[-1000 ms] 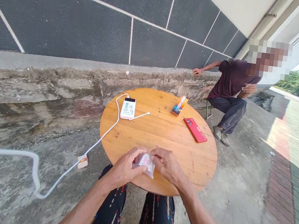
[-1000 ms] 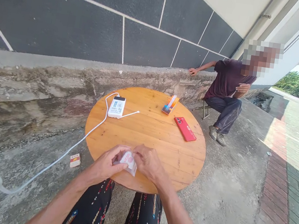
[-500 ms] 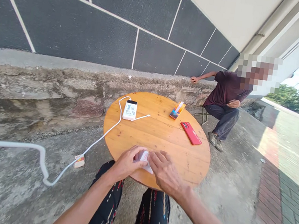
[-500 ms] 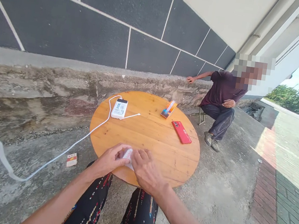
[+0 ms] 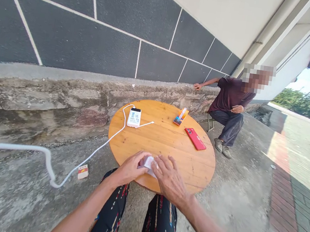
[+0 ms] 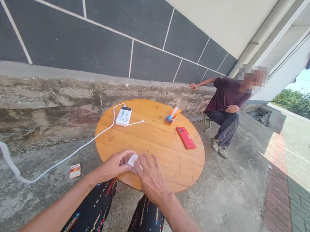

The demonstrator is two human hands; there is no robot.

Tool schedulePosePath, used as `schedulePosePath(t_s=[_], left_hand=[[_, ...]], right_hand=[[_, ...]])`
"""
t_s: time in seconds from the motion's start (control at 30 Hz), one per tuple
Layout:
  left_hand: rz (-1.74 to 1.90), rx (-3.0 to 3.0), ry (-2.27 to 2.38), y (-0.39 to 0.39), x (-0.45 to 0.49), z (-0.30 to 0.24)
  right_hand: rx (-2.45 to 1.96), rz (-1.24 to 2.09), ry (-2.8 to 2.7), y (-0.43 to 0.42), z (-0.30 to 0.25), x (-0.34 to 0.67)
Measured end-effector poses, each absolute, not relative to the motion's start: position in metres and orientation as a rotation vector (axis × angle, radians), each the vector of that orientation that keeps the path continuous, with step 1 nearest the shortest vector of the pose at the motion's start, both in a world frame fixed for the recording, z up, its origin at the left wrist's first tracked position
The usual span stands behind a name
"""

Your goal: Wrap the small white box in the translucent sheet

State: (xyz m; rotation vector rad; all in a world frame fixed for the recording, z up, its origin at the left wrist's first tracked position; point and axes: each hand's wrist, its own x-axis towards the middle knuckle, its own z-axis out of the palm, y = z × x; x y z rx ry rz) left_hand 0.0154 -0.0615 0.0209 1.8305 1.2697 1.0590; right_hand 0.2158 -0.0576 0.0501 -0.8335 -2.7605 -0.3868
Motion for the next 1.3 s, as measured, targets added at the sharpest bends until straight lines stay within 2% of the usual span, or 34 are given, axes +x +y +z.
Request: schedulePosePath(t_s=[0.53, 0.9, 1.3], left_hand=[[1.173, 1.885, 1.412, -0.017, 0.026, 0.016], [1.081, 1.933, 1.469, -0.016, 0.021, 0.012], [1.033, 1.926, 1.508, -0.012, 0.024, 0.01]], right_hand=[[-1.299, 0.057, -2.393, -0.064, 0.007, 0.275], [-1.247, 0.501, -2.234, -0.005, 0.014, 0.25], [-1.091, 0.312, -2.247, 0.018, 0.005, 0.218]])
